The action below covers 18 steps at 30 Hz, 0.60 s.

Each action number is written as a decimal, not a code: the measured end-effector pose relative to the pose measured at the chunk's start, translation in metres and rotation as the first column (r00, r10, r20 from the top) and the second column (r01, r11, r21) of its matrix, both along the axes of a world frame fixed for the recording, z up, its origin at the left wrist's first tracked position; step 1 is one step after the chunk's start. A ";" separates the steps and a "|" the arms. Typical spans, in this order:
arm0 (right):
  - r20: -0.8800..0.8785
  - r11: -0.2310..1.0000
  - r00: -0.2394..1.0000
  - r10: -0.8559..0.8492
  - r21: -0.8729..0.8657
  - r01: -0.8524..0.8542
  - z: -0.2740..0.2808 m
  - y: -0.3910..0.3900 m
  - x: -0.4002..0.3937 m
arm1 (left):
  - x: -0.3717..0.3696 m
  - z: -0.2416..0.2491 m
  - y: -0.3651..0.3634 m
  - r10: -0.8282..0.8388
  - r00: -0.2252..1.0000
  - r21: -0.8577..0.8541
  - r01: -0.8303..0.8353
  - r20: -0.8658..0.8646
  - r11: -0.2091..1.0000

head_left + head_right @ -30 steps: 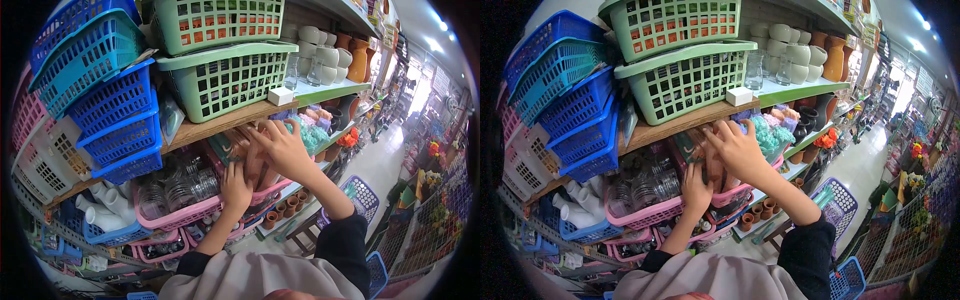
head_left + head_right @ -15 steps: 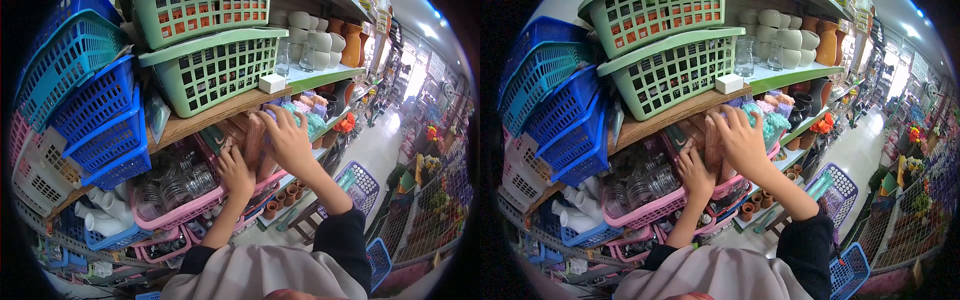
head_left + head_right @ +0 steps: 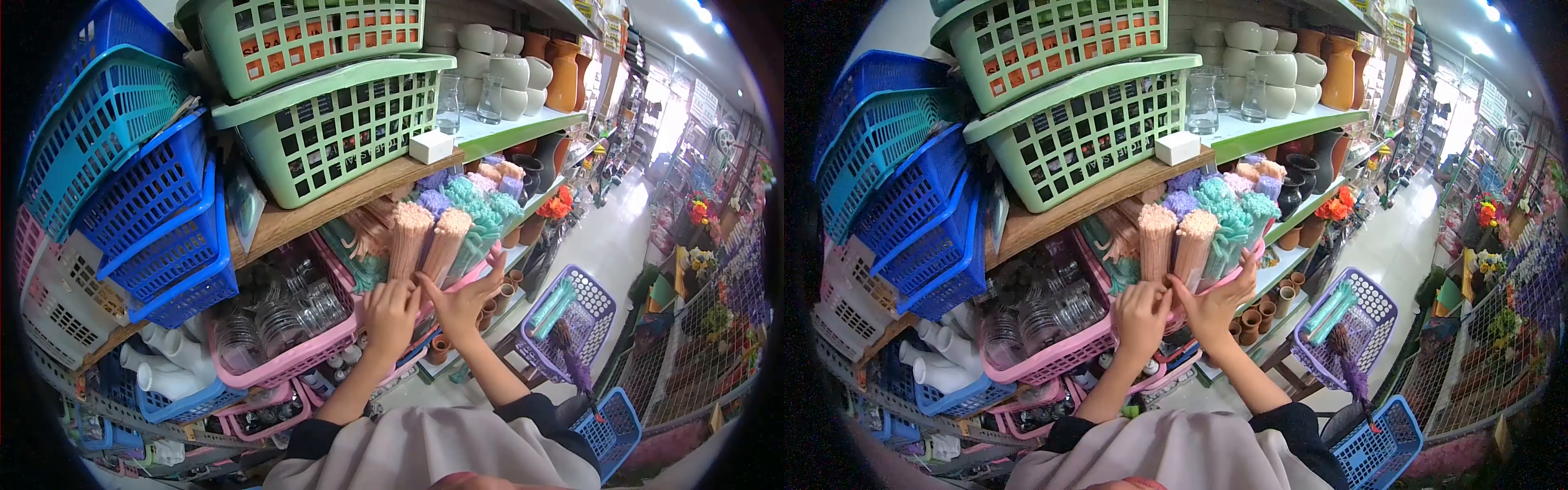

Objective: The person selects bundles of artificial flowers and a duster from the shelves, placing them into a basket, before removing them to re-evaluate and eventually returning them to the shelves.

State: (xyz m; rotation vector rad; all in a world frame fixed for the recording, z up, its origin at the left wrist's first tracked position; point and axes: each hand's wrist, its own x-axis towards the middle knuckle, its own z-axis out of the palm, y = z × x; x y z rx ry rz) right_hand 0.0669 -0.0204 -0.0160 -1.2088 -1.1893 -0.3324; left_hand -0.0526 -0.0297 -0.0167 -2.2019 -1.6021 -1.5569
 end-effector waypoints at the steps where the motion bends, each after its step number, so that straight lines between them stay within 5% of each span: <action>1: 0.001 1.000 1.000 0.003 0.000 -0.003 0.000 0.002 0.001 | 0.001 -0.001 -0.003 -0.034 0.993 0.032 0.037 -0.112 0.999; 4: 0.067 0.999 0.997 0.023 0.033 -0.025 0.002 0.006 0.004 | -0.002 0.000 -0.009 -0.076 0.934 -0.029 0.070 -0.350 0.997; 6: 0.152 0.999 0.988 0.011 -0.048 -0.003 0.011 0.006 0.005 | -0.002 0.002 -0.005 -0.212 0.863 -0.239 0.110 -0.458 0.965; 10: 0.145 0.991 0.984 0.102 -0.099 -0.088 0.020 0.013 0.013 | 0.010 0.016 0.003 -0.346 0.856 -0.468 0.143 -0.384 0.872; 18: 0.214 0.985 0.965 0.150 -0.117 -0.128 0.023 0.010 0.020 | 0.006 0.006 0.007 -0.406 0.844 -0.418 0.246 -0.352 0.874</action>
